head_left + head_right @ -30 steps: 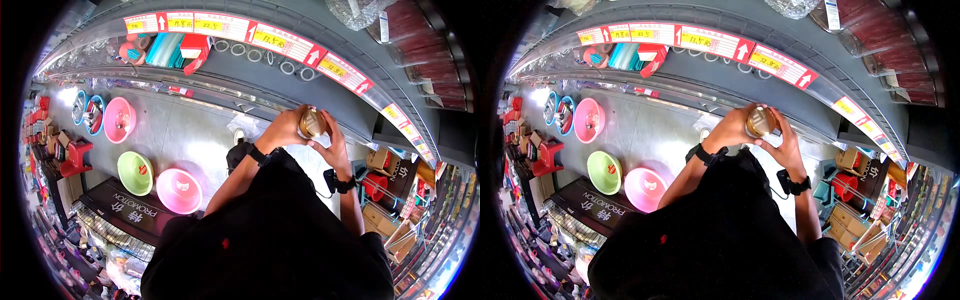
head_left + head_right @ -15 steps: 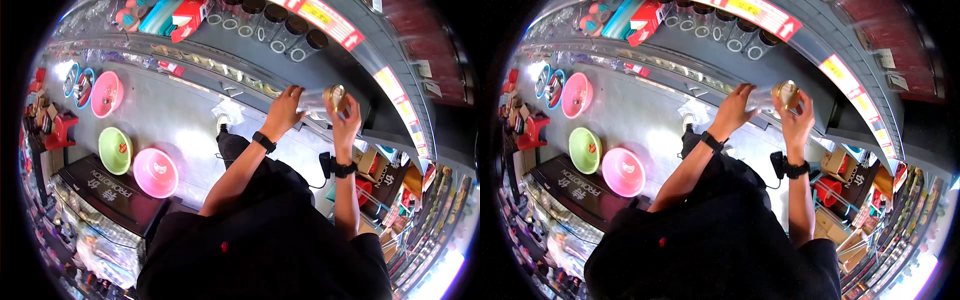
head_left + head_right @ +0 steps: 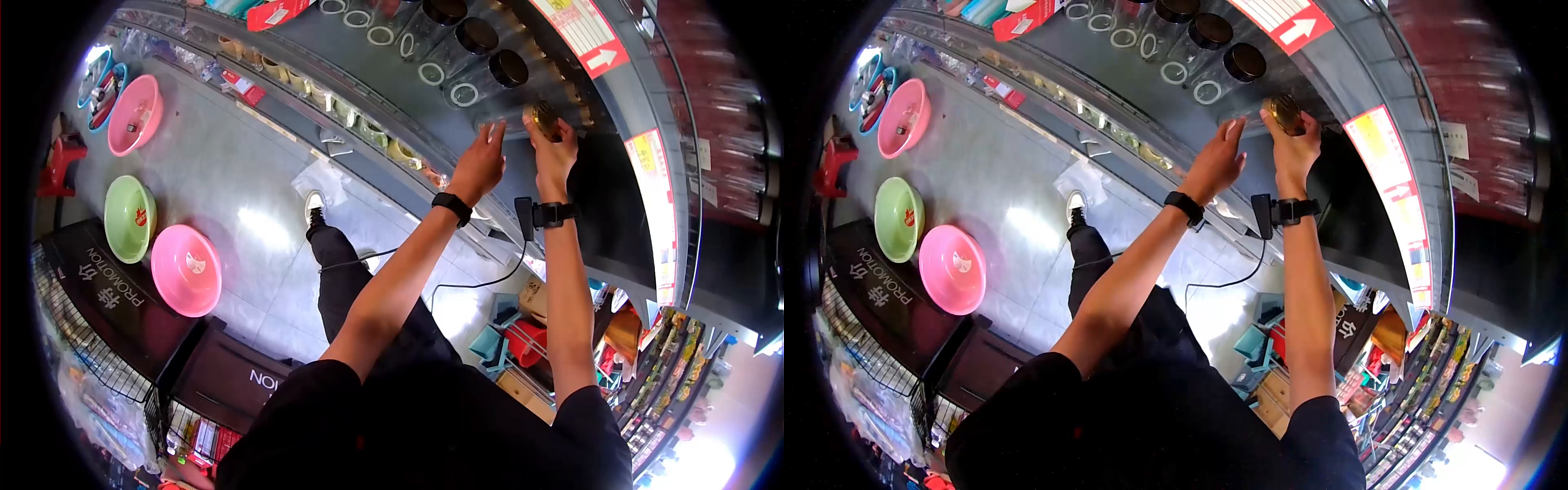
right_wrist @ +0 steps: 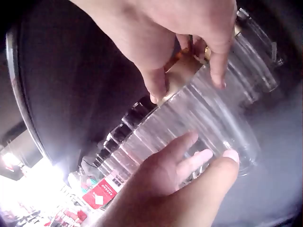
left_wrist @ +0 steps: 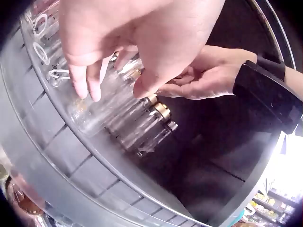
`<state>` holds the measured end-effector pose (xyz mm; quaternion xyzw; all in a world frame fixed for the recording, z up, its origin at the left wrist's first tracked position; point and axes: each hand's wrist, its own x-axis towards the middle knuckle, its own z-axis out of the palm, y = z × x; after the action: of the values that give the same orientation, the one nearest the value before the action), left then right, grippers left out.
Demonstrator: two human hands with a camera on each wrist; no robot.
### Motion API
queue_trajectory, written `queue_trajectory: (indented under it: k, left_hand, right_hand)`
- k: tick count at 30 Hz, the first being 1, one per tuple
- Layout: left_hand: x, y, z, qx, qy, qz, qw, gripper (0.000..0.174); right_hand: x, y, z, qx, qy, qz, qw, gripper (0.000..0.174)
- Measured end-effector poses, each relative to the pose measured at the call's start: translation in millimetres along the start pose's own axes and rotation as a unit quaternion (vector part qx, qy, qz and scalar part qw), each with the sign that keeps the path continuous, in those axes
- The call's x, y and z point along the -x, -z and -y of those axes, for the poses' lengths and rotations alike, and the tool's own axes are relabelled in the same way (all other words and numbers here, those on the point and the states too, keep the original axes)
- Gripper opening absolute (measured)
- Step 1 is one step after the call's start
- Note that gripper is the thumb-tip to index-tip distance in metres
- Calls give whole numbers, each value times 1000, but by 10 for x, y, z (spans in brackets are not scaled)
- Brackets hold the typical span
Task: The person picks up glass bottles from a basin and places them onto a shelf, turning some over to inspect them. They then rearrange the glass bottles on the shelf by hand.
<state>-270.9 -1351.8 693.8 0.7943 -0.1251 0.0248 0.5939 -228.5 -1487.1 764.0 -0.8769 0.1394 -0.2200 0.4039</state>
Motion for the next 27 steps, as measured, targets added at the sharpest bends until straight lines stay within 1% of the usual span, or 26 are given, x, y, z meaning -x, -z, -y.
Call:
queue_trajectory:
  k: [5,8,9,11,12,15,16,18,21,22,25,27]
  left_hand:
    - [-150,64,30,16,28,25,999,69]
    - [-223,181,-28,24,54,44,997,70]
    - [-246,196,-17,27,65,51,996,70]
    - [-264,198,9,28,50,36,998,71]
    - [-267,202,4,33,41,28,998,71]
    - [-256,179,-11,40,36,29,998,71]
    - [-248,186,-12,44,34,46,997,71]
    - [-280,225,39,47,17,80,996,70]
    - [-279,203,126,61,1,90,994,67]
    - [-263,239,118,65,-12,92,994,66]
    - [-303,192,4,80,-54,83,992,65]
    - [-318,119,-19,67,-77,85,991,65]
  right_hand:
    - [-136,-121,-1,20,-53,-7,998,74]
    - [-182,-186,4,48,-62,-6,997,76]
    - [-172,-218,37,37,-62,-12,997,76]
    - [-124,-234,87,18,-57,-27,998,77]
    - [-109,-230,132,4,-81,-2,997,78]
    - [-56,-213,219,-9,-25,38,999,78]
    - [-44,-205,201,9,-12,40,999,79]
    - [-79,-201,155,38,19,33,999,80]
    - [-105,-135,59,23,-5,22,999,82]
    - [-51,-115,150,-10,-21,27,999,81]
    - [2,31,-90,25,40,-14,999,79]
    - [81,190,-171,9,24,-8,1000,77]
